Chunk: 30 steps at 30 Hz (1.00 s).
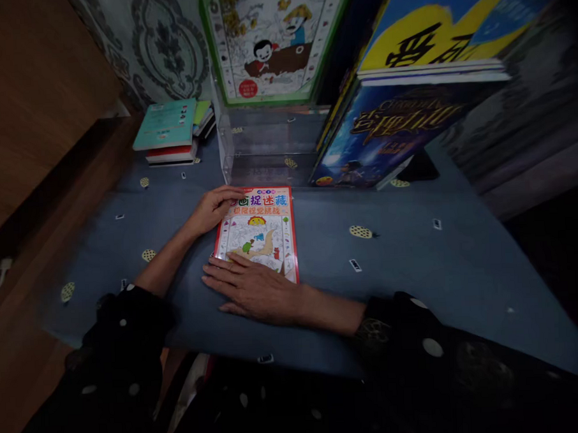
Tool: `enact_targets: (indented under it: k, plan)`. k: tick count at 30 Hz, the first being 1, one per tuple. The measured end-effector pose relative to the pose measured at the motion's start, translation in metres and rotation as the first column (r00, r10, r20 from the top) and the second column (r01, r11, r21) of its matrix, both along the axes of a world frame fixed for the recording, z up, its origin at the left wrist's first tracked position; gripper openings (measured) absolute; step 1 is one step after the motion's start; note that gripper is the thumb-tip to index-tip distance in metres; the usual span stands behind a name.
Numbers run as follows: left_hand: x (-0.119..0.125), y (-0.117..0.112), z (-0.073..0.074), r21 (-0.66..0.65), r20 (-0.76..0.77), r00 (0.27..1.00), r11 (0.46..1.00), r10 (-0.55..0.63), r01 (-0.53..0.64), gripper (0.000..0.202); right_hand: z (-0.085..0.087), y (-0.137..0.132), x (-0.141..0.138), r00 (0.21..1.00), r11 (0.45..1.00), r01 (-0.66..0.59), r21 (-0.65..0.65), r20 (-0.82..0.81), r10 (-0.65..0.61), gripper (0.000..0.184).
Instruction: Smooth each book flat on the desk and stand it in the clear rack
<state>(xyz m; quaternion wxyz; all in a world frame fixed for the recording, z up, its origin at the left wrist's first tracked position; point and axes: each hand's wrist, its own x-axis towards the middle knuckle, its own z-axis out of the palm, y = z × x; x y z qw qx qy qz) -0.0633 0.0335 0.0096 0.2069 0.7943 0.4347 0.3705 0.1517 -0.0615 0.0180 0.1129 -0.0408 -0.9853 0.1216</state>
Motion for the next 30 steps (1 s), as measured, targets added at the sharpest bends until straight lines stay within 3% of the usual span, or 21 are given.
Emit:
enact_targets:
  k: [8, 19, 24, 30]
  plan:
    - [0.003, -0.003, 0.0, 0.038, -0.034, 0.999, 0.999, 0.023, -0.022, 0.033, 0.004, 0.001, 0.037, 0.995, 0.992, 0.101, -0.075, 0.02, -0.1, 0.062]
    - [0.006, -0.008, 0.005, 0.048, -0.129, 0.991, 0.998, 0.034, -0.028, 0.031, -0.007, 0.009, 0.089, 0.968, 0.943, 0.252, -0.218, 0.049, -0.247, 0.064]
    - [0.027, -0.036, 0.018, 0.049, -0.327, 0.945, 0.998, -0.026, 0.044, 0.035, -0.005, 0.006, 0.096, 0.963, 0.941, 0.271, -0.203, 0.058, -0.264, 0.058]
    - [0.066, -0.071, 0.023, -0.008, -0.457, 0.864, 0.972, -0.211, 0.234, 0.04, -0.005, 0.005, 0.097, 0.964, 0.94, 0.265, -0.215, 0.021, -0.267, 0.052]
